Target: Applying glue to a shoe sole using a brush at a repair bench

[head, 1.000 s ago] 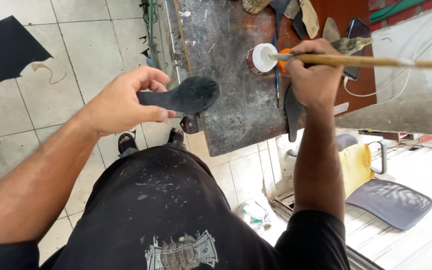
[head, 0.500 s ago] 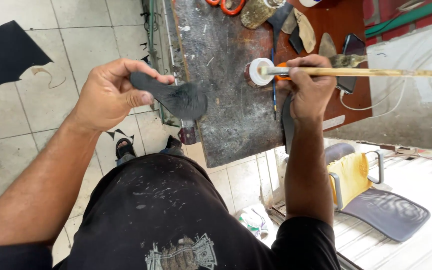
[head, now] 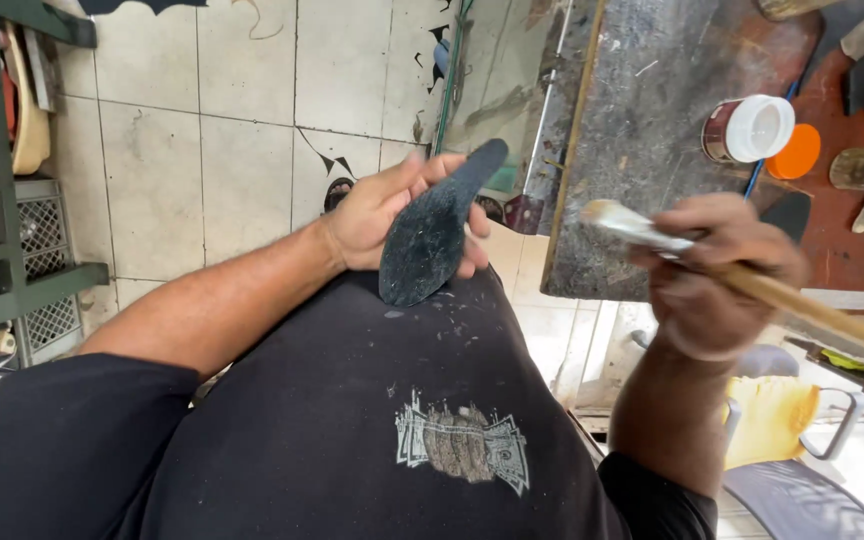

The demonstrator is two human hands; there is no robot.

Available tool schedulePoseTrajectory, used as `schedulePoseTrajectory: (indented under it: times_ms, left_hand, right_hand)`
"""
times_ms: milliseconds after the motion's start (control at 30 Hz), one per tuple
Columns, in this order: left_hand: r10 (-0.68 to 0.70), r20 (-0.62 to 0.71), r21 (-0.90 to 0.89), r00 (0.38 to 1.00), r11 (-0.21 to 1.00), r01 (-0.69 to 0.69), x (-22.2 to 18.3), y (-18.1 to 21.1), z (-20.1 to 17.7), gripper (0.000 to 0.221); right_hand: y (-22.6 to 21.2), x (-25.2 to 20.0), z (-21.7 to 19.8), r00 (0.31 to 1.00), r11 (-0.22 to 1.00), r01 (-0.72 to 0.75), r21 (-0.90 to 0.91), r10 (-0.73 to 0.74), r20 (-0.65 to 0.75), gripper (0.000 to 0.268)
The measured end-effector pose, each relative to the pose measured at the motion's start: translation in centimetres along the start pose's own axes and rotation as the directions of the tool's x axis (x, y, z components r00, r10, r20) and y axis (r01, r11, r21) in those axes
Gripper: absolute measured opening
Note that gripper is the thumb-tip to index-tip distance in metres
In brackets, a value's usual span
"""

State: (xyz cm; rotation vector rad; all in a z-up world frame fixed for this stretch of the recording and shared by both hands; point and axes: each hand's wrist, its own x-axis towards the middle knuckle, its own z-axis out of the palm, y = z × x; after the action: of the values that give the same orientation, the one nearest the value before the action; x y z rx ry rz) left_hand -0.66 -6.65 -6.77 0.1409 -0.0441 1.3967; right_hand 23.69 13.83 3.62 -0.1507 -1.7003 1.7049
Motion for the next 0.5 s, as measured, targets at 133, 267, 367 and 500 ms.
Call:
schedulePoseTrajectory:
  times_ms: [133,267,367,500]
  left_hand:
    - [-0.049,0.016,0.006,0.999,0.999,0.049,-1.9,-0.1,0.5,0.096]
    - [-0.037,0.039,-0.007,0.999,0.999,0.038,-1.8,0.9,1.6,0.106]
    - [0.044,0.025,0.113,0.999,0.993,-0.047,-1.7,0.5,1.1,0.106]
    - [0.133,-0.015,0.310,0.991,0.943,-0.122,-2.2,1.5,1.9,0.113]
  right_hand:
    - [0.8,0.9,6.1,0.999,0.968,-0.026,-0.251,0.032,0.022,0.021]
    - [3.1,3.1,9.5,0.977,0.886,0.200,-0.419,-0.151,0.148,0.014]
    - [5.4,2.0,11.1,0.942,0.873,0.329,-0.360,-0.276,0.193,0.010]
    - [1.2,6.1,14.9,0.899,0.906,0.291,-0.308,-0.149,0.413,0.022]
